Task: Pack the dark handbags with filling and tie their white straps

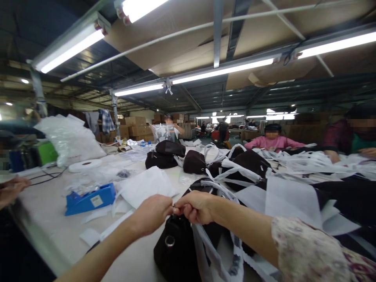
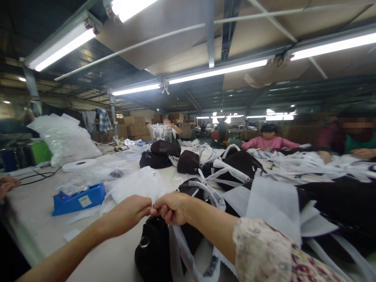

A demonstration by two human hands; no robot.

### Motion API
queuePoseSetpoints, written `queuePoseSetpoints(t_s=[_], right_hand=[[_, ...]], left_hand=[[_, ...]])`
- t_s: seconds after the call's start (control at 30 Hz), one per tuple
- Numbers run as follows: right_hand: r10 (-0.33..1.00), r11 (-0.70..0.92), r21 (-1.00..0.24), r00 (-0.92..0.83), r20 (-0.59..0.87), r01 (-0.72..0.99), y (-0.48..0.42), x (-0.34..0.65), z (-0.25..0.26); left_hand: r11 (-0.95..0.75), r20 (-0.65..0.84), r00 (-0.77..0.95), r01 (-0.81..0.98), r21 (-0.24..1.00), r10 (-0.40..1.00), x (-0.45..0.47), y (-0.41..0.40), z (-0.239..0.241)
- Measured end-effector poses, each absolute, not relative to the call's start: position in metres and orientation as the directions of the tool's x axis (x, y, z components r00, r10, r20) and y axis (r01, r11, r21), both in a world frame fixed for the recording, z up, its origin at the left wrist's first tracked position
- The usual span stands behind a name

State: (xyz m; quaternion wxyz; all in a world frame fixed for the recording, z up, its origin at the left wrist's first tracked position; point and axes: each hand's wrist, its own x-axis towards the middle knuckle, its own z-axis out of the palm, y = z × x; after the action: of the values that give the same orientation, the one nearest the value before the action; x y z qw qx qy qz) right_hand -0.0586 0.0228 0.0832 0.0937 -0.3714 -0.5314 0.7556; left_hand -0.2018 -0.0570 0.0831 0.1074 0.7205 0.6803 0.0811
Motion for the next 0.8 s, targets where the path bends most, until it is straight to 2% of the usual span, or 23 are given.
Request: queuePoseSetpoints(t_s=[0.07, 0.17, 0.3, 0.4, 0.57, 0.67, 0.73, 0.8], right_hand=[[0.506, -0.513, -0.815, -0.672, -0.541, 0.27, 0.019, -0.054, 0.085], [0.508, -0.602, -0.772, -0.648, -0.568, 0.205, 0.012, -0.05, 0.084], [0.506, -0.675, -0.731, -0.659, -0.556, 0.098, 0.005, -0.046, 0.08], [0.479, -0.728, -0.684, -0.684, -0.551, 0.041, 0.001, -0.038, 0.083], [0.428, -0.833, -0.542, -0.744, -0.513, -0.106, -0.02, -0.019, 0.097], [0.518, -0.841, -0.436, -0.713, -0.473, -0.322, -0.045, -0.013, 0.099], [0.615, -0.787, -0.43, -0.615, -0.494, -0.442, -0.063, -0.009, 0.092], [0.645, -0.764, -0.446, -0.569, -0.51, -0.466, -0.077, -0.003, 0.079]], left_hand=[[-0.054, -0.171, 0.125, 0.927, 0.372, 0.977, -0.209, -0.048, 0.092], [0.025, -0.365, 0.191, 0.858, 0.513, 0.911, -0.216, -0.037, 0.098], [0.093, -0.446, 0.24, 0.791, 0.605, 0.862, -0.219, -0.032, 0.098], [0.066, -0.412, 0.254, 0.781, 0.621, 0.875, -0.217, -0.035, 0.095], [-0.05, -0.215, 0.208, 0.82, 0.57, 0.954, -0.213, -0.046, 0.091], [-0.056, -0.201, 0.199, 0.83, 0.555, 0.959, -0.211, -0.05, 0.089], [-0.068, -0.205, 0.216, 0.828, 0.556, 0.955, -0.211, -0.052, 0.088], [-0.087, -0.193, 0.23, 0.826, 0.557, 0.954, -0.212, -0.052, 0.088]])
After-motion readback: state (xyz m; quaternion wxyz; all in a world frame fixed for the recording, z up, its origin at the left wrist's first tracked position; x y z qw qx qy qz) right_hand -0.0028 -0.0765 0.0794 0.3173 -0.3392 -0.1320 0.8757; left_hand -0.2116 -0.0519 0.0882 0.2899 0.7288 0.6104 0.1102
